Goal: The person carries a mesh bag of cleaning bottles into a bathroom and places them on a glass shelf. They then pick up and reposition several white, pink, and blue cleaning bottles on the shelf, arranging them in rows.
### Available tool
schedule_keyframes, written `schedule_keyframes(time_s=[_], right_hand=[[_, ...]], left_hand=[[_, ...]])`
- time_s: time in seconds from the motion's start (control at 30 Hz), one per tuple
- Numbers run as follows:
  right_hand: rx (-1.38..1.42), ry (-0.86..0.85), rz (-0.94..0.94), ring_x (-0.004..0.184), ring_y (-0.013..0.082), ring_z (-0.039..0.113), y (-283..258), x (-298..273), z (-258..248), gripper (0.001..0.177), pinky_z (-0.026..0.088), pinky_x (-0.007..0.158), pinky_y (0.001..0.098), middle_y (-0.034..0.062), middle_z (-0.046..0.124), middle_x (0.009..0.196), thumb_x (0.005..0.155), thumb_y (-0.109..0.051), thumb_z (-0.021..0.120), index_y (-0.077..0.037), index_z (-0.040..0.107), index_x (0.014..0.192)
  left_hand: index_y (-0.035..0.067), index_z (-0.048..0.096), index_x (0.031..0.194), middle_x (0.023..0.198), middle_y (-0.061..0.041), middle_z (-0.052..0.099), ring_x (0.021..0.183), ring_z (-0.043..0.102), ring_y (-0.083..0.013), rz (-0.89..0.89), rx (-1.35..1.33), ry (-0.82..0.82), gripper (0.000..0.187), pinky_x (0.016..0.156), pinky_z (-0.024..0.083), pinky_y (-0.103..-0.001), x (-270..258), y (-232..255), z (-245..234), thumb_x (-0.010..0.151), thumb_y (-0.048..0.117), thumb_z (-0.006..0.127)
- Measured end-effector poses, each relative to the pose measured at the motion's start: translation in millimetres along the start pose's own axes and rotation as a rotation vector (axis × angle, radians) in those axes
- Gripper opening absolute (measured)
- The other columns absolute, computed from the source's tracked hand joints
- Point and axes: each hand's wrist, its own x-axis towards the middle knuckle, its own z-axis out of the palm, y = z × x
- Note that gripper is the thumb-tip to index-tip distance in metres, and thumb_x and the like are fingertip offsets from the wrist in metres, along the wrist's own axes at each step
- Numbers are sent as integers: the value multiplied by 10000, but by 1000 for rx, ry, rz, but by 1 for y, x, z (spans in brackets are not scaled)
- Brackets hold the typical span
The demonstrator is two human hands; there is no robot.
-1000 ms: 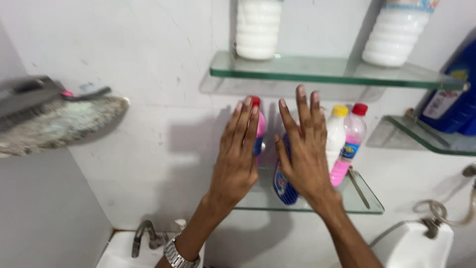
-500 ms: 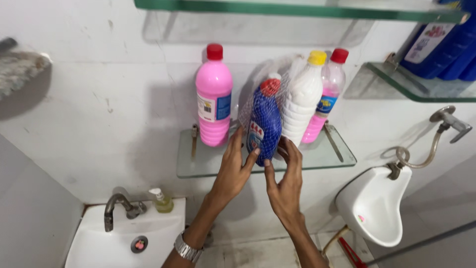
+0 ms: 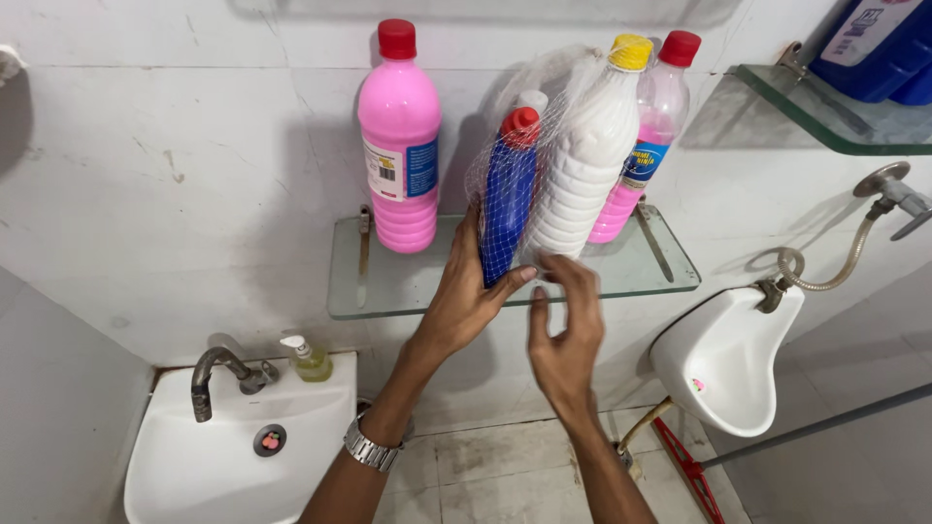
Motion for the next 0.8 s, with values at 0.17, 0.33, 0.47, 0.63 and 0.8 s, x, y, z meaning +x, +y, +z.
schedule_keyframes(time_s=[0.17,0.33,0.47,0.63,0.8], right_hand=[[6,108,4,1308,374,556,18,25,-16,670,481,1115,461,233,482,1433,947,-36,723,-3,376,1519],[185,-123,118,1322,377,563,27,57,-2,895,460,1094,473,281,527,1432,831,-117,838,53,284,1513],[148,-133,321,1169,314,699,23,65,6,843,564,981,424,234,662,1298,779,-177,821,21,345,1446],[221,-180,244,1183,291,690,29,56,0,847,559,996,411,219,667,1306,773,-165,808,21,354,1464],[352,-216,214,1295,286,628,47,45,-5,882,505,1098,397,222,608,1419,822,-171,810,24,314,1526]], left_hand=[[-57,-42,1619,1671,-346,115,1570,145,-466,-78,30,-36,1117,1253,229,-543,2,-10,6,958,491,673],[-48,-45,1623,1702,-315,52,1609,53,-453,67,-54,-140,1089,1302,168,-558,2,-17,-5,984,468,670],[-13,-49,1654,1713,-289,39,1618,20,-444,13,-123,-222,1085,1295,177,-561,3,-21,-16,987,474,656],[16,125,1624,1610,-254,235,1548,207,-412,-34,-15,-169,1236,1245,299,-546,2,-13,-14,741,573,786],[-44,166,1549,1503,-266,372,1436,315,-422,-18,152,-153,1338,1193,290,-585,2,-9,-4,623,568,912]])
